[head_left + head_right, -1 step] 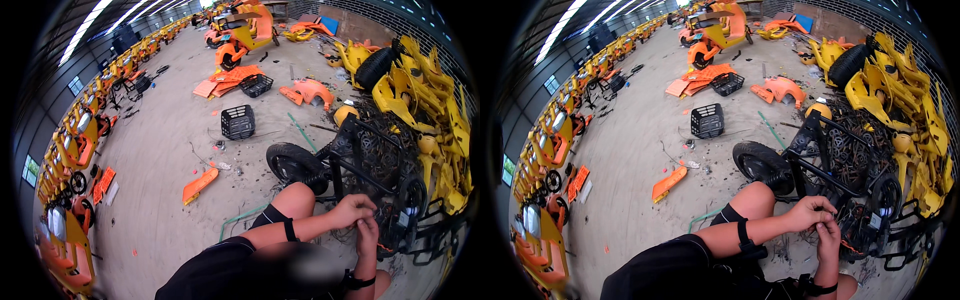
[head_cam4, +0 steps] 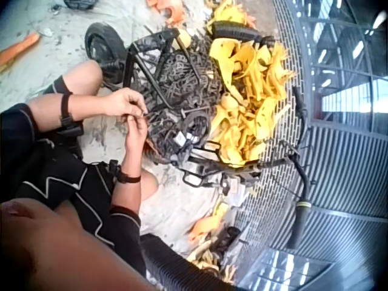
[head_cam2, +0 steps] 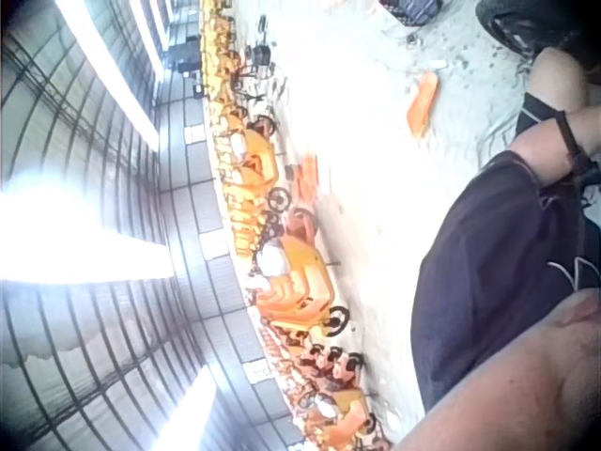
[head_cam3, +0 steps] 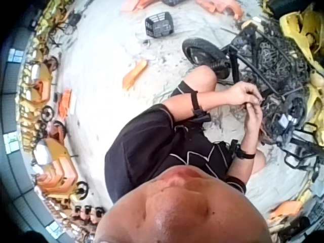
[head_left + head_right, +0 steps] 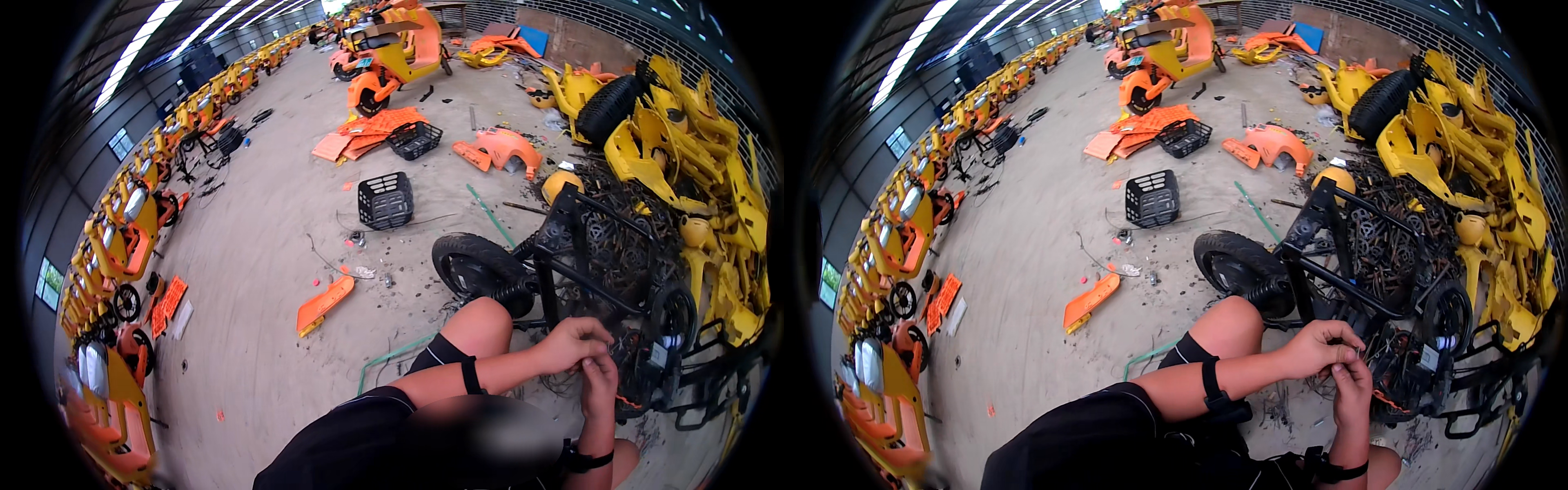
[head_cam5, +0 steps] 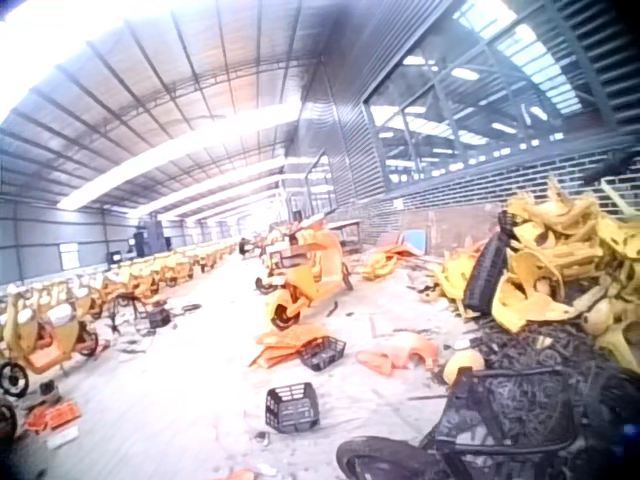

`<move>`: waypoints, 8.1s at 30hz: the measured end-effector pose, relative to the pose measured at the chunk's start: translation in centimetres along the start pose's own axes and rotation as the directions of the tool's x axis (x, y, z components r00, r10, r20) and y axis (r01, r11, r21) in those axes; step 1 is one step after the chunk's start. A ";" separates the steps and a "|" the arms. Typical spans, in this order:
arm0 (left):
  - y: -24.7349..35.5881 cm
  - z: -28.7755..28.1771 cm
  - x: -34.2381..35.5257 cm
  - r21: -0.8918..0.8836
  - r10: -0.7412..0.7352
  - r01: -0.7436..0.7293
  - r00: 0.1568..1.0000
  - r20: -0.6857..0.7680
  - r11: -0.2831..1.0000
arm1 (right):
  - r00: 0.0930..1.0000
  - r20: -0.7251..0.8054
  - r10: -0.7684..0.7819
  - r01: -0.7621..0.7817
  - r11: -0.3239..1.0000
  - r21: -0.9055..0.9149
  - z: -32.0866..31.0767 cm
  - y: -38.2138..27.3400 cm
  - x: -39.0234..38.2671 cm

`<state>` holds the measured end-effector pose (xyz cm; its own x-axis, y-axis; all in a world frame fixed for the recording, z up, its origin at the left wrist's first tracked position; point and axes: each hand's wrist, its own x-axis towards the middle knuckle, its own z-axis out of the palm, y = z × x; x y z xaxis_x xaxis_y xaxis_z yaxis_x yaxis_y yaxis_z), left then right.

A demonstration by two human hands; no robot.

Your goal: The person sits near a motorcycle frame on a concrete floor and manipulates electrical wires by hand, pulling and twisting the ends of the wires.

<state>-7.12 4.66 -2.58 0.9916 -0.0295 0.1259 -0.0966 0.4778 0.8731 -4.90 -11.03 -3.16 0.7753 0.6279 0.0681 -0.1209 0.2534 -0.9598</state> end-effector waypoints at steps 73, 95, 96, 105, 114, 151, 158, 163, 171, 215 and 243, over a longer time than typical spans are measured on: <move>1.9 1.2 -0.2 0.371 0.269 -0.240 0.963 -0.029 0.897 | 0.962 -0.272 -0.039 0.031 0.999 -0.034 -1.1 -2.5 -0.8; 2.7 2.0 -0.4 0.462 0.341 -0.318 0.939 0.036 0.828 | 0.981 -0.139 -0.134 0.142 0.989 0.052 -1.8 -2.4 -1.6; 2.6 1.9 -0.4 0.468 0.338 -0.314 0.941 0.036 0.826 | 0.983 -0.122 -0.140 0.151 0.985 0.088 -1.9 -2.5 -1.6; 2.6 2.1 -0.4 0.461 0.343 -0.314 0.939 0.023 0.830 | 0.981 -0.072 -0.180 0.191 0.957 0.218 -1.4 -3.0 -1.3; 2.8 1.7 -0.8 0.457 0.327 -0.299 0.945 0.019 0.837 | 0.984 -0.003 -0.176 0.170 0.945 0.280 -1.1 -2.8 -1.0; 3.4 0.3 -0.7 0.296 0.093 -0.061 0.991 -0.096 0.953 | 0.966 -0.252 -0.052 0.084 0.989 0.118 -2.2 -2.4 -0.5; 2.7 0.7 -0.3 0.509 0.192 -0.178 0.981 0.025 0.842 | 0.977 -0.215 -0.015 0.021 0.999 0.027 -2.2 -2.3 -0.6; 3.4 1.7 -0.4 0.655 0.285 -0.294 0.950 0.124 0.696 | 0.981 -0.196 -0.007 0.011 1.000 0.023 -2.4 -2.4 -0.5; 2.9 1.8 -0.6 0.700 0.363 -0.368 0.917 0.166 0.611 | 0.995 -0.098 0.004 0.001 0.999 0.051 -2.3 -2.6 -1.3; 3.6 1.4 -1.0 0.593 0.393 -0.288 0.918 -0.052 0.752 | 0.989 -0.100 -0.104 0.106 0.994 0.013 -3.2 -2.6 -1.7; 3.7 2.0 -0.6 0.796 0.519 -0.436 0.835 0.183 0.421 | 0.998 -0.062 -0.024 0.022 0.999 -0.047 -2.8 -2.9 -1.8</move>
<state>-8.21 4.72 1.55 0.7623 0.0622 0.6442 -0.5412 -0.4847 0.6872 -4.21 -14.92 -1.24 0.8148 0.5749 0.0746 -0.0747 0.2318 -0.9699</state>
